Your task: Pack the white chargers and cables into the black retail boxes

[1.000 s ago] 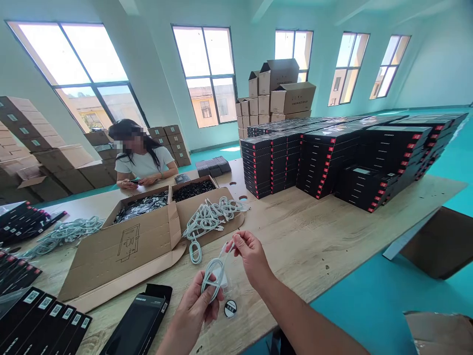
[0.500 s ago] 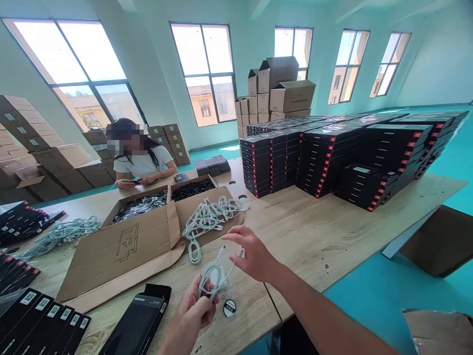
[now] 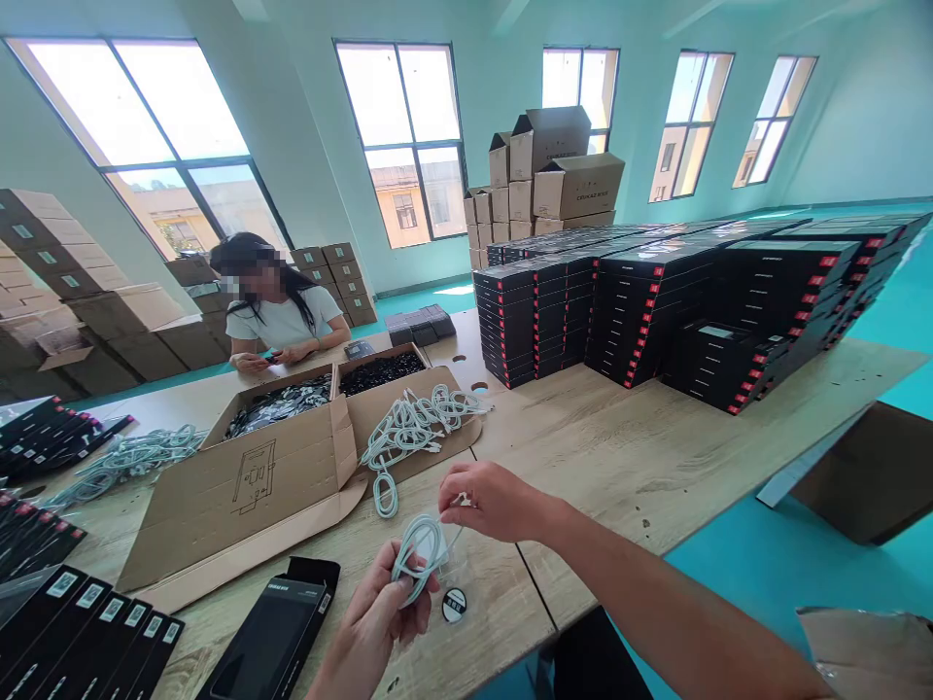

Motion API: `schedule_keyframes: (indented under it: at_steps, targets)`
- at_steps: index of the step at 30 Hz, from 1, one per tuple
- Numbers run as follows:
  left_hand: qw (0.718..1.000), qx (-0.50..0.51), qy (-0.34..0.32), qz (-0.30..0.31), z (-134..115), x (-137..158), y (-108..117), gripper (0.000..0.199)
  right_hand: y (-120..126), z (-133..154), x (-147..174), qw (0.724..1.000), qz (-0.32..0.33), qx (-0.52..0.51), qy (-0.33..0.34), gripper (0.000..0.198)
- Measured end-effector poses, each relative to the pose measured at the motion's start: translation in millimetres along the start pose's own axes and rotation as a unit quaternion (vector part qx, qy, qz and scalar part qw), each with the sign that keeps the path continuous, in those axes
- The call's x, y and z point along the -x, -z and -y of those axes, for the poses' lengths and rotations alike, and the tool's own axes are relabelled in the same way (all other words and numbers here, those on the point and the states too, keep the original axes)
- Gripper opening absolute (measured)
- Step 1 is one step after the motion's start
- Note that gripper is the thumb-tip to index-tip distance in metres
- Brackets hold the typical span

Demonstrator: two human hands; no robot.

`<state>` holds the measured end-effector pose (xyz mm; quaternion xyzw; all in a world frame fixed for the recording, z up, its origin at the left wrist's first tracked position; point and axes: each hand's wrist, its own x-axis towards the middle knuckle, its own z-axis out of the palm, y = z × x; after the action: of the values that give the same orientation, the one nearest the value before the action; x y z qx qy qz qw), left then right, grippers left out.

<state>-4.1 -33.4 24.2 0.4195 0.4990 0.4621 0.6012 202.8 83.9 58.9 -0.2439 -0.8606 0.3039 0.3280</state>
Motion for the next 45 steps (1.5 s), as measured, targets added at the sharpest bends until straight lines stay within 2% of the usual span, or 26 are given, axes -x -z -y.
schedule_keyframes:
  at_steps: [1,3,5,7,9,12,14,16,19,21,24,28,31,34,36,38,42,45]
  targets:
    - [1.000,0.006,0.000,-0.007,0,0,0,0.030,-2,-4,1,0.999,-0.019,-0.040,-0.025,0.002]
    - [1.000,0.020,0.000,-0.020,1,-1,1,0.033,-5,-14,2,0.984,-0.059,-0.142,-0.090,0.013]
    - [0.999,0.035,0.005,-0.036,2,-1,0,0.035,-6,-23,3,0.947,-0.075,-0.268,-0.161,0.031]
    - [0.998,0.045,0.009,-0.049,1,-2,-1,0.037,-7,-28,5,0.896,-0.076,-0.386,-0.209,0.043]
    - [0.997,0.049,0.016,-0.064,-1,-3,-4,0.039,-10,-26,8,0.853,-0.100,-0.462,-0.222,0.047]
    - [0.994,0.054,0.031,-0.094,-7,-4,-9,0.041,-19,-13,11,0.828,-0.172,-0.491,-0.210,0.046]
    - [0.989,0.072,0.039,-0.126,-8,-5,-10,0.043,-28,-3,12,0.832,-0.207,-0.474,-0.198,0.041]
    - [0.984,0.092,0.041,-0.150,-8,-5,-10,0.045,-36,6,13,0.855,-0.225,-0.431,-0.182,0.029]
    - [0.988,0.086,0.039,-0.124,-5,-5,-9,0.042,-41,14,14,0.896,-0.257,-0.331,-0.150,0.013]
    - [0.993,0.066,0.028,-0.091,-5,-5,-9,0.034,-41,19,13,0.901,-0.269,-0.312,-0.141,0.011]
    - [0.995,0.053,0.012,-0.079,-6,-7,-11,0.026,-36,27,10,0.897,-0.247,-0.342,-0.133,0.013]
    - [0.988,0.072,0.012,-0.133,-7,-10,-13,0.027,-28,33,9,0.930,-0.180,-0.309,-0.082,0.011]
    - [0.985,0.083,0.007,-0.151,-4,-10,-12,0.026,-25,32,13,0.955,-0.135,-0.247,-0.098,0.014]
    - [0.987,0.090,0.014,-0.130,2,-9,-10,0.021,-27,27,17,0.958,-0.105,-0.238,-0.123,0.011]
    - [0.989,0.103,0.022,-0.103,5,-9,-10,0.017,-30,25,18,0.958,-0.109,-0.233,-0.129,0.011]
    - [0.989,0.118,0.031,-0.081,6,-8,-12,0.017,-31,24,17,0.966,-0.132,-0.184,-0.125,0.009]
    - [0.989,0.129,0.038,-0.054,7,-5,-15,0.024,-35,26,11,0.984,-0.167,-0.053,-0.041,0.005]
    - [0.987,0.140,0.031,-0.066,8,-4,-15,0.028,-43,27,9,0.984,-0.178,-0.030,-0.010,0.005]
